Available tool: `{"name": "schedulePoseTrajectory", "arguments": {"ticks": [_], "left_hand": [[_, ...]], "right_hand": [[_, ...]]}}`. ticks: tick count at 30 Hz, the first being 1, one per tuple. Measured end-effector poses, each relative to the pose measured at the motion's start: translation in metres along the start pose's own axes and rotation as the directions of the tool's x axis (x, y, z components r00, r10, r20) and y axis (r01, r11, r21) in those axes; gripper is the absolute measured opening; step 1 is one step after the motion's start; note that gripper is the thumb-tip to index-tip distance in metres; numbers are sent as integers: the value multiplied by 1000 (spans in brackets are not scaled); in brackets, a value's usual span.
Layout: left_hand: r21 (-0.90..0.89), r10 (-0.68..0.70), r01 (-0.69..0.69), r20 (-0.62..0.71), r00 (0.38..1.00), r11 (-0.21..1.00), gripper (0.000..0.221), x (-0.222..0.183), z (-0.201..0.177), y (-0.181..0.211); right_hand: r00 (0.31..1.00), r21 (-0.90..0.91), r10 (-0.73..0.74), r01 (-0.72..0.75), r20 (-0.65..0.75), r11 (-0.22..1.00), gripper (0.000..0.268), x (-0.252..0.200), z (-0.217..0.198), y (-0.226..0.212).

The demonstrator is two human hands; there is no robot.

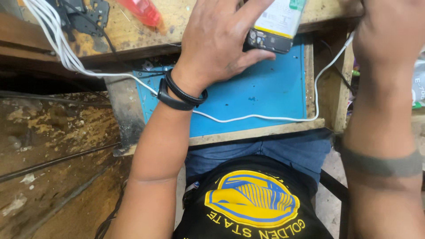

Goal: The person holds a smartphone connected to a charging cable, then uses a metal prying tool to open the device's back cover. They carefully pry along the edges to separate the casing and expose the internal components, including the battery and circuitry.

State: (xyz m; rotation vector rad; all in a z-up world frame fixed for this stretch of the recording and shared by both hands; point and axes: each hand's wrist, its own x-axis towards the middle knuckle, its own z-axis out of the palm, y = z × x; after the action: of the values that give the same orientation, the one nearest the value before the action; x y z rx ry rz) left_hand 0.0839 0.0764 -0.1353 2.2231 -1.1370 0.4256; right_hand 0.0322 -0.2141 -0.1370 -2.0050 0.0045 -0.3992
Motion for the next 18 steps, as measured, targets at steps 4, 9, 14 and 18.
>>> {"name": "schedulePoseTrajectory", "arguments": {"ticks": [4, 9, 14, 18], "left_hand": [[-29, 35, -36, -48, 998, 999, 83, 5, -4, 3], [-20, 28, -28, -9, 1000, 999, 83, 6, -4, 3], [-21, 96, -96, 39, 995, 995, 78, 20, -1, 10], [-65, 117, -113, 67, 991, 991, 60, 25, -7, 14]], "right_hand": [[992, 107, 89, -98, 85, 989, 20, -41, 5, -37], [947, 410, 271, -320, 173, 854, 35, -66, 38, -48], [859, 799, 463, -429, 217, 422, 43, -69, 51, -36], [874, 758, 453, -415, 177, 504, 33, -68, 35, -15]]}}
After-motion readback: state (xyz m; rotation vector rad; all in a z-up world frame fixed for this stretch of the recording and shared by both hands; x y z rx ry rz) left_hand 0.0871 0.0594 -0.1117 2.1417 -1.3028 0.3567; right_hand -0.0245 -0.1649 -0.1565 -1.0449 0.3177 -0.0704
